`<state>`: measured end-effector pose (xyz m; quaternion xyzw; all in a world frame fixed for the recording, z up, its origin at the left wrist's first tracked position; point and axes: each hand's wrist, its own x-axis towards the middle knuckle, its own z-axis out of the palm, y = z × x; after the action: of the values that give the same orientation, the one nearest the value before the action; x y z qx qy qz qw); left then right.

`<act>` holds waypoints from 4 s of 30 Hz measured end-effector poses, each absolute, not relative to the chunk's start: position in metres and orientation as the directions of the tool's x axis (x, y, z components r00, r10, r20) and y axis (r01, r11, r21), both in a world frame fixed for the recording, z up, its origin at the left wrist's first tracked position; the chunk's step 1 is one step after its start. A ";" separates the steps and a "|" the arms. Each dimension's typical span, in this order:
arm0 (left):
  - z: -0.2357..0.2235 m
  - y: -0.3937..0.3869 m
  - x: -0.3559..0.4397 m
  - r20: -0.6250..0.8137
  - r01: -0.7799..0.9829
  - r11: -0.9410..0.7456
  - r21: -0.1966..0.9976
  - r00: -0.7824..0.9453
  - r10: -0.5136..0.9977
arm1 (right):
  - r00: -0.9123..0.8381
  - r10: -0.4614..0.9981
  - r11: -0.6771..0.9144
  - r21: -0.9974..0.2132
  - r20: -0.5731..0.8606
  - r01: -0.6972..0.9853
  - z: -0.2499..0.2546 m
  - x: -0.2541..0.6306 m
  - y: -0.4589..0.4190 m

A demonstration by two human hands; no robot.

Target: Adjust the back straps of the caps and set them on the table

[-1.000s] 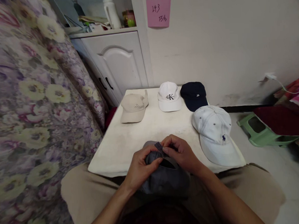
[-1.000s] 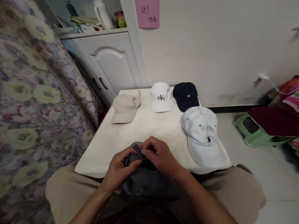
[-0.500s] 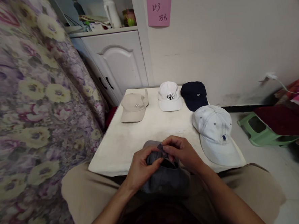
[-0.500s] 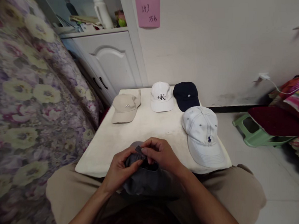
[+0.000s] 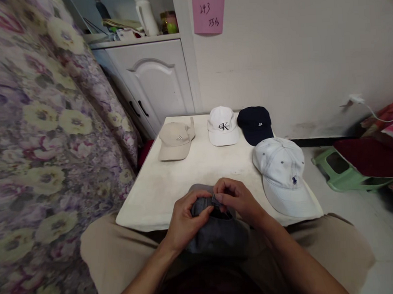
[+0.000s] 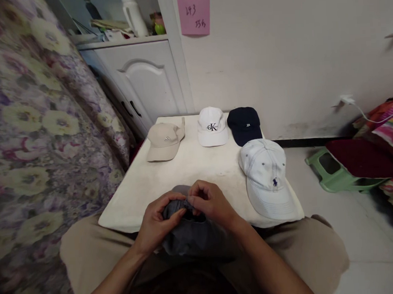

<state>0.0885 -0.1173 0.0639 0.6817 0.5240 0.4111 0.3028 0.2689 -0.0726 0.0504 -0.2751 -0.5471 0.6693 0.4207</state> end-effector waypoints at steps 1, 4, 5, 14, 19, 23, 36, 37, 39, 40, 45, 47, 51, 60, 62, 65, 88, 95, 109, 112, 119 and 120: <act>0.064 -0.118 0.089 0.242 0.469 -0.264 0.843 0.108 0.964 | -0.491 0.866 -0.045 -0.965 0.091 -0.258 0.051 0.269 -0.072; 0.065 -0.119 0.090 0.235 0.471 -0.251 0.846 0.093 0.968 | -0.488 0.868 -0.041 -0.968 0.088 -0.246 0.051 0.268 -0.072; 0.065 -0.119 0.091 0.234 0.470 -0.248 0.847 0.089 0.968 | -0.488 0.869 -0.039 -0.970 0.086 -0.240 0.051 0.268 -0.072; 0.066 -0.117 0.090 0.268 0.482 -0.285 0.828 0.105 0.958 | -0.490 0.866 0.007 -0.984 0.096 -0.180 0.049 0.268 -0.072; 0.065 -0.118 0.088 0.298 0.492 -0.325 0.807 0.135 0.945 | -0.524 0.847 -0.015 -0.982 0.088 -0.189 0.048 0.270 -0.072; 0.064 -0.118 0.088 0.317 0.490 -0.356 0.796 0.163 0.934 | -0.575 0.816 -0.046 -0.984 0.063 -0.173 0.048 0.273 -0.070; 0.059 -0.116 0.086 0.345 0.494 -0.403 0.770 0.208 0.915 | -0.638 0.770 -0.093 -0.993 -0.027 -0.070 0.048 0.287 -0.062; 0.059 -0.117 0.086 0.344 0.497 -0.400 0.770 0.205 0.916 | -0.647 0.763 -0.091 -0.993 -0.024 -0.071 0.048 0.288 -0.062; 0.059 -0.117 0.085 0.343 0.498 -0.398 0.770 0.202 0.917 | -0.657 0.754 -0.093 -0.993 -0.021 -0.076 0.049 0.290 -0.062; 0.059 -0.117 0.085 0.342 0.498 -0.398 0.770 0.205 0.917 | -0.657 0.754 -0.098 -0.992 -0.023 -0.077 0.050 0.290 -0.062; 0.060 -0.117 0.086 0.339 0.490 -0.399 0.775 0.209 0.917 | -0.645 0.763 -0.111 -0.991 -0.032 -0.082 0.050 0.286 -0.064; 0.060 -0.117 0.087 0.337 0.485 -0.394 0.781 0.204 0.919 | -0.638 0.770 -0.110 -0.990 -0.031 -0.085 0.050 0.284 -0.064; 0.062 -0.118 0.089 0.341 0.469 -0.395 0.790 0.200 0.919 | -0.630 0.776 -0.117 -0.985 -0.010 -0.129 0.048 0.281 -0.065; 0.064 -0.117 0.089 0.321 0.441 -0.376 0.815 0.196 0.926 | -0.623 0.782 -0.211 -0.948 -0.018 -0.238 0.037 0.274 -0.064; 0.064 -0.118 0.089 0.315 0.441 -0.365 0.820 0.183 0.931 | -0.633 0.774 -0.225 -0.945 -0.025 -0.238 0.036 0.274 -0.063; 0.065 -0.118 0.088 0.304 0.429 -0.337 0.838 0.145 0.942 | -0.677 0.734 -0.254 -0.947 -0.057 -0.196 0.037 0.276 -0.062; 0.065 -0.116 0.083 0.119 0.144 -0.134 0.981 0.111 0.987 | -0.543 0.838 0.059 -0.998 0.055 -0.010 0.045 0.272 -0.069; 0.068 -0.112 0.078 0.026 0.199 -0.061 0.978 0.173 0.985 | -0.529 0.847 0.078 -0.997 0.053 0.026 0.045 0.270 -0.070; 0.068 -0.106 0.082 0.097 0.265 -0.125 0.956 0.114 0.989 | -0.480 0.868 0.197 -0.976 0.130 0.091 0.045 0.265 -0.069; 0.069 -0.106 0.082 0.054 0.202 -0.082 0.976 0.136 0.989 | -0.472 0.869 0.223 -0.969 0.147 0.109 0.045 0.266 -0.069; 0.071 -0.109 0.079 -0.024 -0.040 0.032 0.999 0.200 0.980 | -0.480 0.861 0.264 -0.955 0.170 0.136 0.050 0.271 -0.069; 0.070 -0.109 0.078 -0.035 -0.071 0.050 0.996 0.207 0.978 | -0.481 0.860 0.260 -0.958 0.173 0.121 0.051 0.271 -0.069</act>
<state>0.0783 -0.1088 0.0701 0.5189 0.4370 0.4534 0.5780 0.2707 -0.0686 0.0509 -0.3491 -0.7018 0.4980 0.3710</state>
